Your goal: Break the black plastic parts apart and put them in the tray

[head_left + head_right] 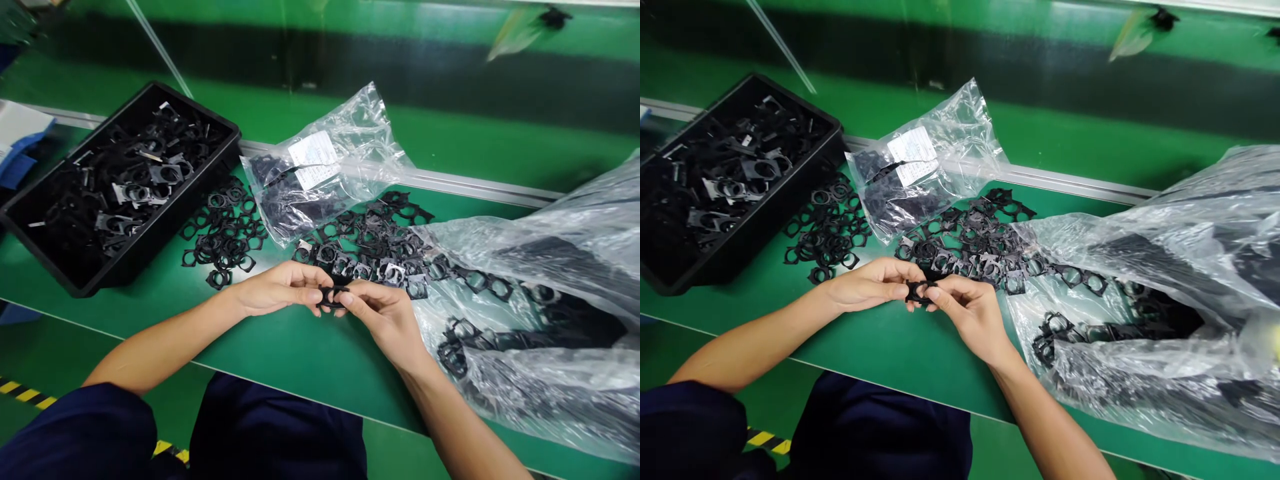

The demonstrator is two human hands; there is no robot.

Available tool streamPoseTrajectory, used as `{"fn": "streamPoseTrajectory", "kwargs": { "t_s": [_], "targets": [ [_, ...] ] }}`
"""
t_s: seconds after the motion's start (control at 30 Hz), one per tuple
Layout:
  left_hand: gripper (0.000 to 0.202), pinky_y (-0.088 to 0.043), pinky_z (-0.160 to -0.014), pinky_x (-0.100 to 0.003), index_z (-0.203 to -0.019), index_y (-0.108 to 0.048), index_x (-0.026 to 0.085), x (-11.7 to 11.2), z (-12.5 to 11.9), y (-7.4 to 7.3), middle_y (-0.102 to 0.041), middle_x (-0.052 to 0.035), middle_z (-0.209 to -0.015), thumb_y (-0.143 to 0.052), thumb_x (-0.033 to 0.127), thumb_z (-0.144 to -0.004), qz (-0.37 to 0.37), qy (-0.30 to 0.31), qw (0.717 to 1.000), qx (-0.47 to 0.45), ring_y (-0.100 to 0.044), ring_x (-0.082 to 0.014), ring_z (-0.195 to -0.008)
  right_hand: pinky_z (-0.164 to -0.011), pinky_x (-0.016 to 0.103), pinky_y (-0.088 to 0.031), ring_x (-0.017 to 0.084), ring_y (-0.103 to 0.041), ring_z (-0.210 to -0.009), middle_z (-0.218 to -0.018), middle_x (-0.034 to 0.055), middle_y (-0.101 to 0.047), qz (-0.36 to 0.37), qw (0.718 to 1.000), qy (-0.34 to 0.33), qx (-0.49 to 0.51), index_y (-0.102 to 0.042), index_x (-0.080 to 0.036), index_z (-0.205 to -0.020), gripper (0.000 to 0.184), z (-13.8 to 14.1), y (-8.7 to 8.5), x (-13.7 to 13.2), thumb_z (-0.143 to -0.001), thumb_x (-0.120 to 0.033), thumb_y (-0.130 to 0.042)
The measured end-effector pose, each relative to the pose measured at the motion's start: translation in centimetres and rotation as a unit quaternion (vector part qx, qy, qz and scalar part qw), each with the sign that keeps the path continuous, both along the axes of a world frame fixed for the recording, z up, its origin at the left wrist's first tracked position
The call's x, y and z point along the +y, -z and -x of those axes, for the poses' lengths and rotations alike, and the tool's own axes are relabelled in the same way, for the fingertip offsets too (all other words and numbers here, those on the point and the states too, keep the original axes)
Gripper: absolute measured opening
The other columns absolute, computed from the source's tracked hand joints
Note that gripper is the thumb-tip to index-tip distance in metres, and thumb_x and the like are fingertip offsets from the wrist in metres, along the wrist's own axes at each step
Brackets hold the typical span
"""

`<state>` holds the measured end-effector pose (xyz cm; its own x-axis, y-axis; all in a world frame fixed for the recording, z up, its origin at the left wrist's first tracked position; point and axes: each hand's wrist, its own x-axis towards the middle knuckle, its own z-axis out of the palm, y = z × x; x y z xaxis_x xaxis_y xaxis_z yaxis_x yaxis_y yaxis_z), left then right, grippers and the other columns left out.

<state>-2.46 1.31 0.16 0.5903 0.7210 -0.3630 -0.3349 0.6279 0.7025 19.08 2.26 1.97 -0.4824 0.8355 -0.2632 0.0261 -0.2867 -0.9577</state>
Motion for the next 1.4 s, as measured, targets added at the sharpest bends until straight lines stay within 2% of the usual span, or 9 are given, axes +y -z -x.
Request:
{"fn": "streamPoseTrajectory", "kwargs": {
  "t_s": [0.2,0.37,0.57,0.77,1.07,1.27,1.4],
  "targets": [
    [0.039,-0.061,-0.079,-0.030,-0.093,-0.073,0.010,-0.1,-0.3,0.2,-0.076,-0.0088,-0.088,-0.091,0.037,-0.071,0.022,-0.028,0.999,-0.004,-0.074,-0.0173,-0.080,-0.068,0.030,-0.058,0.018,-0.068,-0.065,-0.066,0.0035,-0.073,0.001,1.000,0.005,-0.013,-0.076,-0.020,-0.067,0.033,0.1,-0.2,0.0,-0.083,-0.049,-0.078],
    [0.037,-0.061,-0.079,-0.030,-0.091,-0.074,0.011,-0.5,-0.8,0.9,-0.078,-0.0079,-0.089,-0.092,0.036,-0.070,0.017,-0.086,0.996,0.021,-0.076,-0.0171,-0.078,-0.063,0.029,-0.056,0.017,-0.067,-0.062,-0.069,0.0033,-0.073,-0.036,0.998,0.046,-0.032,-0.078,-0.020,-0.076,0.030,0.1,0.1,-0.3,-0.083,-0.049,-0.078],
    [0.048,-0.060,-0.080,-0.030,-0.113,-0.073,0.014,-0.6,-1.0,0.7,-0.080,-0.0071,-0.086,-0.091,0.029,-0.071,0.011,-0.108,0.993,0.044,-0.075,-0.0169,-0.077,-0.060,0.029,-0.055,0.018,-0.067,-0.063,-0.074,0.0054,-0.074,-0.069,0.994,0.059,-0.066,-0.079,-0.021,-0.078,0.030,0.2,0.5,-0.5,-0.085,-0.049,-0.076],
    [0.033,-0.057,-0.076,-0.023,-0.091,-0.075,0.012,-0.4,-1.1,0.2,-0.077,-0.0051,-0.081,-0.093,0.029,-0.068,-0.008,-0.126,0.992,0.026,-0.072,-0.0127,-0.076,-0.065,0.029,-0.056,0.016,-0.066,-0.063,-0.067,0.0028,-0.072,-0.027,0.998,0.032,-0.041,-0.079,-0.019,-0.081,0.029,0.2,0.2,-0.3,-0.086,-0.048,-0.075],
    [0.036,-0.060,-0.080,-0.030,-0.091,-0.074,0.012,-0.5,-0.9,0.3,-0.076,-0.0077,-0.093,-0.092,0.036,-0.070,0.037,-0.074,0.996,0.014,-0.073,-0.0161,-0.081,-0.070,0.032,-0.059,0.017,-0.068,-0.067,-0.069,0.0036,-0.073,0.003,1.000,0.026,-0.011,-0.075,-0.020,-0.069,0.037,0.2,0.1,0.1,-0.081,-0.054,-0.078],
    [0.035,-0.060,-0.079,-0.030,-0.089,-0.074,0.014,-0.6,-1.0,0.1,-0.074,-0.0060,-0.086,-0.090,0.041,-0.072,0.008,-0.047,0.998,-0.045,-0.075,-0.0190,-0.084,-0.073,0.032,-0.059,0.017,-0.069,-0.069,-0.073,0.0025,-0.074,0.032,0.999,-0.008,0.040,-0.076,-0.021,-0.073,0.032,0.2,0.2,0.1,-0.082,-0.052,-0.079],
    [0.037,-0.061,-0.079,-0.030,-0.084,-0.075,0.013,-0.6,-1.0,0.2,-0.076,-0.0064,-0.083,-0.090,0.044,-0.071,-0.009,-0.043,0.998,-0.039,-0.076,-0.0185,-0.079,-0.072,0.029,-0.059,0.016,-0.071,-0.074,-0.079,0.0022,-0.077,0.057,0.996,0.022,0.062,-0.079,-0.022,-0.077,0.025,0.2,0.4,-0.3,-0.076,-0.046,-0.085]
  ]
}}
